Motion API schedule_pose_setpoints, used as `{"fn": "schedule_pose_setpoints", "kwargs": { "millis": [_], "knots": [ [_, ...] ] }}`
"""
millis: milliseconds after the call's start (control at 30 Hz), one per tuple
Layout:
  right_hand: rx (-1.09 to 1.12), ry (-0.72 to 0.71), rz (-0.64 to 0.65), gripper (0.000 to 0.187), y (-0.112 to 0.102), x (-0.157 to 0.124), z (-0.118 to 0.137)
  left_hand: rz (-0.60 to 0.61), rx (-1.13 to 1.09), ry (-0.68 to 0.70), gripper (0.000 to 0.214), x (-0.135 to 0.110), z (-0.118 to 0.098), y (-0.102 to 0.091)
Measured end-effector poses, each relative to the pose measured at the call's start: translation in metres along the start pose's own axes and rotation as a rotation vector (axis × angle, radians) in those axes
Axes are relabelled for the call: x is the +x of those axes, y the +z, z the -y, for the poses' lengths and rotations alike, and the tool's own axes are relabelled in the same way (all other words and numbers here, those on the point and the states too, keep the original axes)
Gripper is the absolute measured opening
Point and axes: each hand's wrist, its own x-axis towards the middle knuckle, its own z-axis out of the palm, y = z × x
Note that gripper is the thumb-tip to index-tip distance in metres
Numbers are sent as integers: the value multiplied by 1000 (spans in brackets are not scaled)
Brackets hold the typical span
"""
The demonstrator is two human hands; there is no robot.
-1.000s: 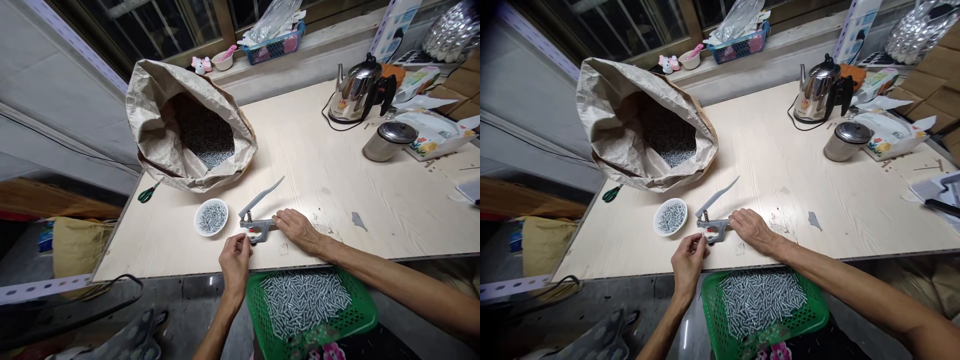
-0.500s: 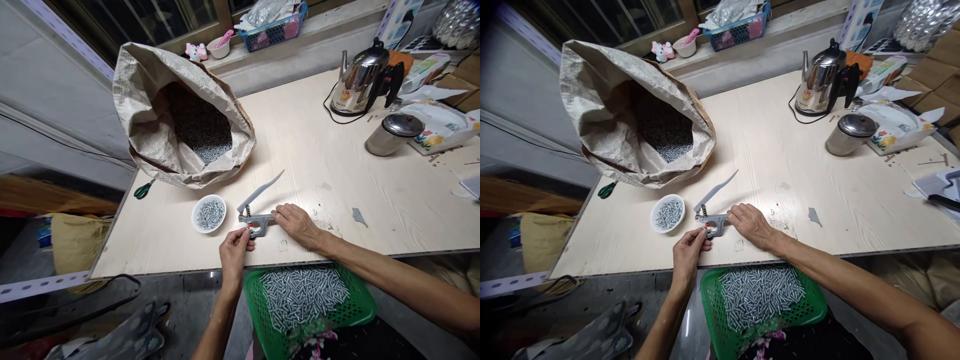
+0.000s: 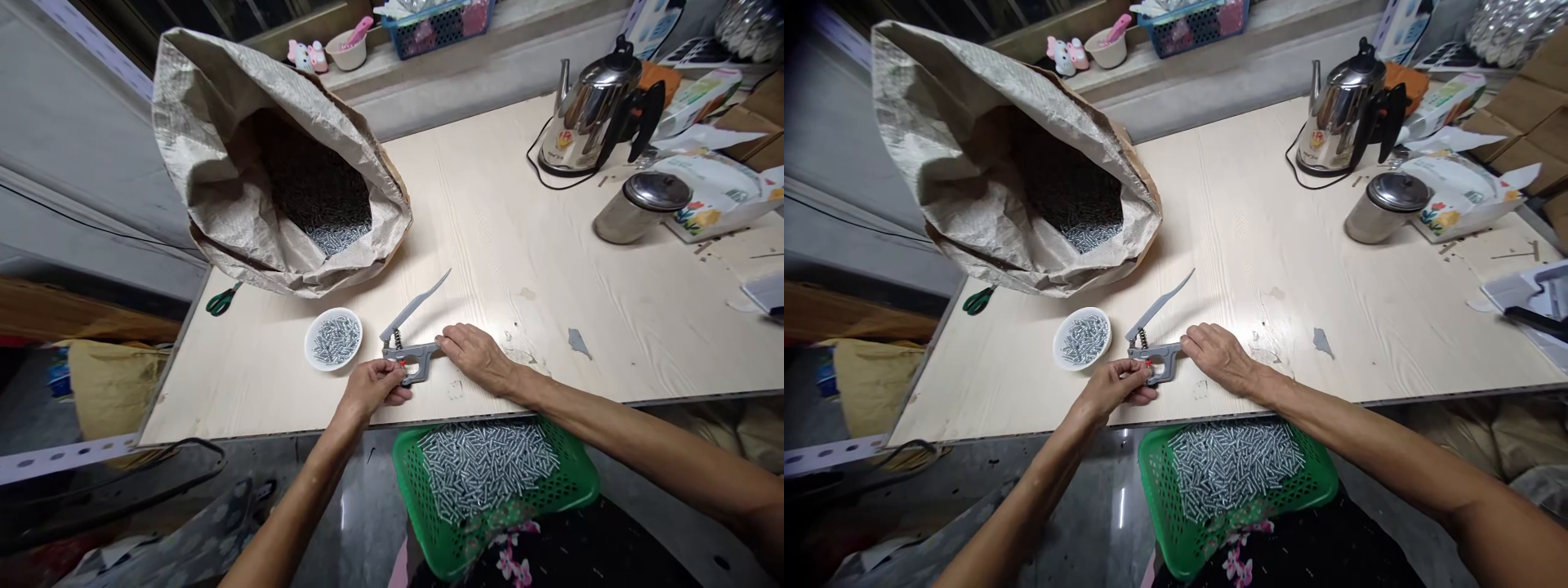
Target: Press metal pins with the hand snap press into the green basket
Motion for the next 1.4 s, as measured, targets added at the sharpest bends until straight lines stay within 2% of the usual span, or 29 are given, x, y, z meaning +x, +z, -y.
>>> {"fn": "schedule_pose_setpoints", "kwargs": {
  "millis": [167, 333, 533, 767, 833, 933, 1000, 1133, 1400],
  "knots": [
    [-12, -7, 28, 25, 0, -1, -2, -3, 22, -34, 20, 0, -2, 1],
    [-11, -13, 80, 26, -1, 0, -4, 33, -3, -54, 22, 4, 3, -2],
    [6, -15, 153, 21, -3, 3, -7, 90, -8, -70, 24, 10, 9, -7],
    [87, 46, 241, 10, -10, 5, -10, 90, 99, -161, 21, 6, 2, -5],
    [148, 61, 247, 22, -16, 6, -15, 84, 140, -185, 20, 4, -2, -3],
    [166, 56, 287, 65, -23, 14, -28, 73, 174, -201, 14, 1, -7, 0],
    [137, 31, 366, 85, -26, 24, -37, 66, 182, -209, 11, -1, -9, 1],
    [94, -15, 508, 91, -28, 45, -49, 58, 176, -211, 9, -2, -9, 2],
    [77, -54, 571, 95, -29, 53, -55, 29, 177, -202, 10, -4, -12, 5]
  ]
}}
